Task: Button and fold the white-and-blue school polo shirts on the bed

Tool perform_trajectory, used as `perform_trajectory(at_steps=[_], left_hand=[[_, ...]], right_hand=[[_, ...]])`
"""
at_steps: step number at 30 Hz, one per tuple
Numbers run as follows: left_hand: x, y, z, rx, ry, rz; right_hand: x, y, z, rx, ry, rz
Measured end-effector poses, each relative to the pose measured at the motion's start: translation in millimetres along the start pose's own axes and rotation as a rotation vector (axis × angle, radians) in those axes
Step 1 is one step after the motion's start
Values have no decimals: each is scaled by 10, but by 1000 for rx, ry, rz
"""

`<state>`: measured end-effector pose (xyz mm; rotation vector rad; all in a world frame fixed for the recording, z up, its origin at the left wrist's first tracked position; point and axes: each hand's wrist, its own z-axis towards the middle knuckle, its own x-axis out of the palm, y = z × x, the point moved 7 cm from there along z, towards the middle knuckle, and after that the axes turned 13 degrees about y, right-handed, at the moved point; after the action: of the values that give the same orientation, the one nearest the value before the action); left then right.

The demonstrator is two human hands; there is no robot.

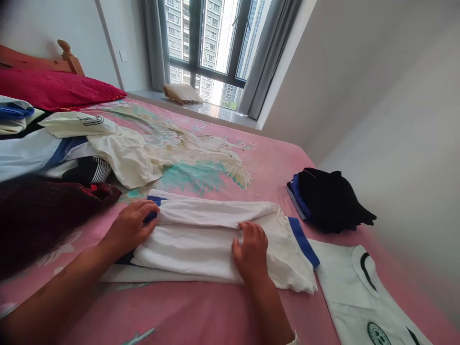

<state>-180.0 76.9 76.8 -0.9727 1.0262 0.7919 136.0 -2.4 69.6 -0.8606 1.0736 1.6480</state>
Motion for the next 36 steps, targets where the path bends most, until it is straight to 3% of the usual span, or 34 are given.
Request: perform_trajectory(at_steps=[4, 7, 13, 18, 23, 28, 30, 34, 36], left_hand=[[230, -53, 34, -22, 147, 8], [306, 6, 42, -74, 170, 23], [307, 22, 16, -77, 97, 72], [254, -56, 9, 39, 16, 96], [94, -126, 32, 159, -86, 78], [-38, -157, 79, 143, -172, 113], [-8, -180, 75, 163, -139, 140], [202, -225, 16, 269, 78, 138], [242, -197, 6, 248, 122, 135]], right_hand=[[105, 135, 235, 31, 21, -53], [201, 88, 366, 55, 38, -84], [222, -89, 308, 66, 12, -94], [220, 19, 276, 9, 9, -93], [195, 31, 317, -65, -7, -44], [165, -60, 258, -82, -39, -36], [182, -75, 234, -70, -24, -50], [257, -98, 216, -32, 44, -76], [275, -116, 219, -21, 56, -81]])
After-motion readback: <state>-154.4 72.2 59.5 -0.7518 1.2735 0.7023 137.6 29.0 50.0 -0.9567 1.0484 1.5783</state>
